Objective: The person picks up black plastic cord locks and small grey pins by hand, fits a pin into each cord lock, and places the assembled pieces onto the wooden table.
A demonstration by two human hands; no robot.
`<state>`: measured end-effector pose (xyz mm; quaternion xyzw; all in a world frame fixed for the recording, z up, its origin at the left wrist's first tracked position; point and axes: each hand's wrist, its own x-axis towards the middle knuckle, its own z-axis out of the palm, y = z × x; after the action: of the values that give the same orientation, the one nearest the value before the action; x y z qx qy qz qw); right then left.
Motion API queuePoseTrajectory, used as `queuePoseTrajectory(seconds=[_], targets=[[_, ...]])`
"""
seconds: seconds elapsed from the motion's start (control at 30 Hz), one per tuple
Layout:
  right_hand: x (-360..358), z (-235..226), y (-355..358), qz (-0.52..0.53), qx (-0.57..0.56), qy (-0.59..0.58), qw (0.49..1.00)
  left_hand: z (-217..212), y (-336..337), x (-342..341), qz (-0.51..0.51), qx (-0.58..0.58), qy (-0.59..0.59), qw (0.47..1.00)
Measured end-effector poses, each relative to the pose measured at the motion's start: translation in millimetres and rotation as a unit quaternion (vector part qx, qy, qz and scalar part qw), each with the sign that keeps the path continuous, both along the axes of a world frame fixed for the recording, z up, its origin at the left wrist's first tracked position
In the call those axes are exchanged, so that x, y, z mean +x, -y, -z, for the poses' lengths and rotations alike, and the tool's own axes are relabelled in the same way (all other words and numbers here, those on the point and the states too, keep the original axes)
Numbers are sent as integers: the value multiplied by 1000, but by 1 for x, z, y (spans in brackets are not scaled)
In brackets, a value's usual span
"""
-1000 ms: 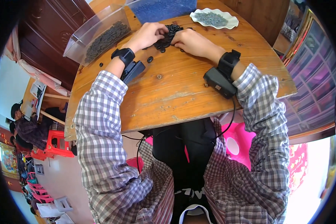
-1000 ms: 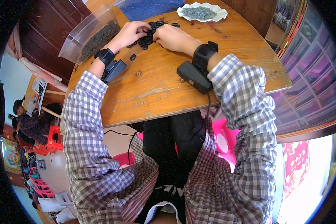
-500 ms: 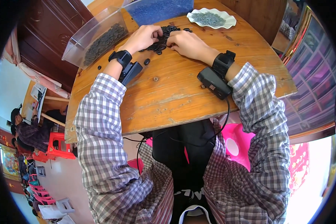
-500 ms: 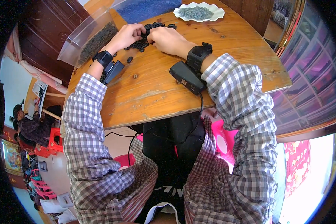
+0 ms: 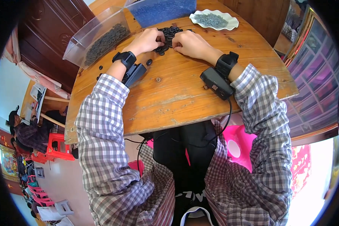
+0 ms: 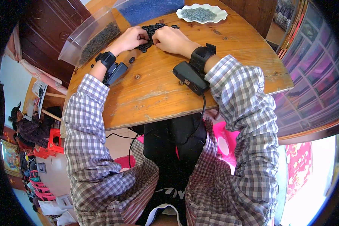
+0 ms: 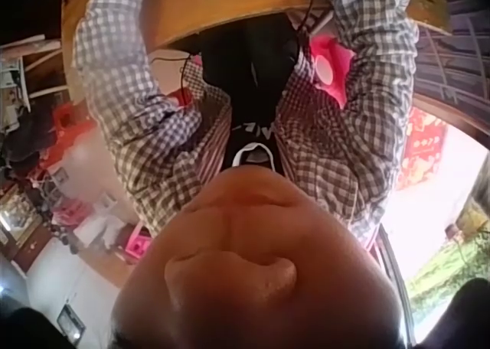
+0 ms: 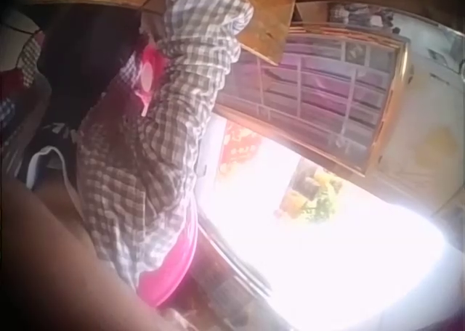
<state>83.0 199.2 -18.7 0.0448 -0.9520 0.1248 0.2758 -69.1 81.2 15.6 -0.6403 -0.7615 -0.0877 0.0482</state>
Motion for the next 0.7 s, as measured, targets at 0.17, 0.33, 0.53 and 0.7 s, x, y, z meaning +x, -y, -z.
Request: queuePoseTrajectory(seconds=[0.17,0.33,0.53,0.7], targets=[[1,-1,-1,8,-29,-15,999,-3,4,12,-26,11,-36,999],[6,-3,2,-52,-110,-107,987,-14,35,25,-44,116,341,932],[20,-9,24,-55,-253,-45,965,9,74,65,-29,149,650,745],[20,-7,30,-121,-323,-49,938,14,78,66,-1,133,714,687]])
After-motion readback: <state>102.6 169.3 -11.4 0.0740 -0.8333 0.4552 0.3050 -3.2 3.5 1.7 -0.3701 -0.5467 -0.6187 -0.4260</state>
